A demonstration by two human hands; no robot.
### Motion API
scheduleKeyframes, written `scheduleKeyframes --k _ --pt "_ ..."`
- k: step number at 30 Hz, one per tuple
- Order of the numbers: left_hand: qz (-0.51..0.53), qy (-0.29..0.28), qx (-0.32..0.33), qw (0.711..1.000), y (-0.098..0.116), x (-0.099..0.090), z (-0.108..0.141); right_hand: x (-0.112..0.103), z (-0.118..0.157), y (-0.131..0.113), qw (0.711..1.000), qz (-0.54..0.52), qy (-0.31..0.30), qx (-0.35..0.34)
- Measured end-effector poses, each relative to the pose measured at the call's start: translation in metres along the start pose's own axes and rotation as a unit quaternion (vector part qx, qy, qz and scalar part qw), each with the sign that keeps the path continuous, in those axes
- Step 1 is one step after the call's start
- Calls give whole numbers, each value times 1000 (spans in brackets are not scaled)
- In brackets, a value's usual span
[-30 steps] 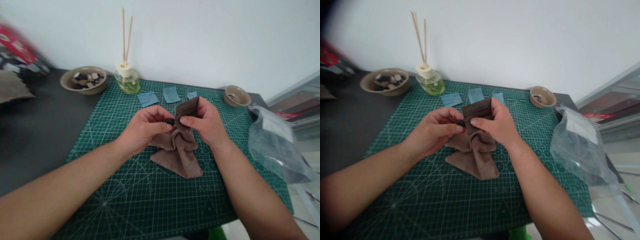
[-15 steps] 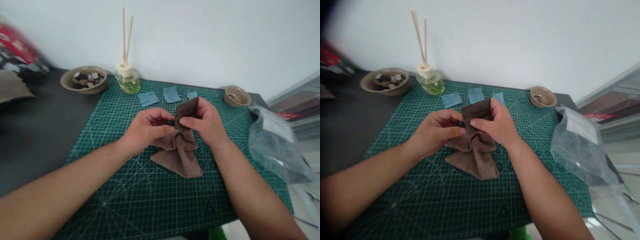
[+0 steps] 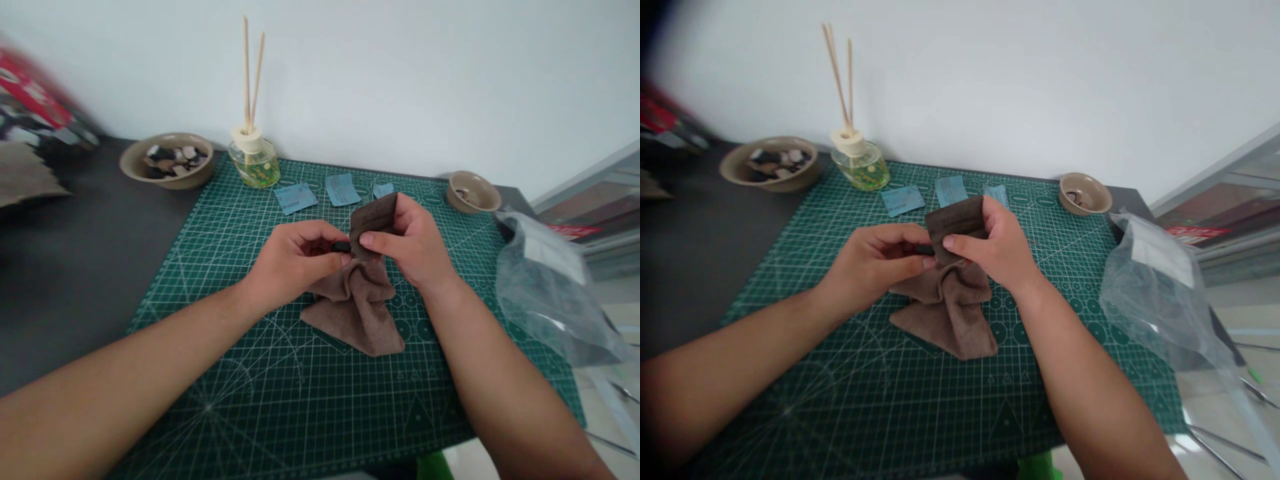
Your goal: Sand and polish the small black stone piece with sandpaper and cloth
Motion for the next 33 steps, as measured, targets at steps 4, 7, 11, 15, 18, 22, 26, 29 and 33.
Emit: scheduleKeyframes --k 4,7,11,15,18,22,26,29,33 --pt "-23 -7 20 1000 4 0 0 2 2 -1 1000 1 -2 4" --pt "-63 -33 22 997 5 4 0 6 4 -2 999 38 -12 16" --pt "-60 -28 12 998 4 4 0 6 3 -1 999 32 -14 18" --pt "-64 -14 12 998 4 0 1 -5 -2 1 999 -41 16 19" --pt "-92 -23 9 995 4 0 1 -32 -8 5 990 -81 107 42" --pt "-122 -35 17 992 7 3 1 -94 -10 13 949 -82 302 43" --pt "-137 -45 13 990 7 5 1 -136 -15 30 919 -43 389 51" --pt "-145 -49 15 988 7 6 0 -152 -21 47 905 -4 420 69" --pt "-149 -54 25 987 10 7 0 -156 -33 68 911 24 401 90"
Point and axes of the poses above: each hand's wrist, its own z-axis away from the middle knuckle, its own x-axis out of the palm, y = z × x, the point moved 9 cm from there along -z, towards the middle knuckle, and after that the axes turned 8 degrees about x, right-handed, at the moved point
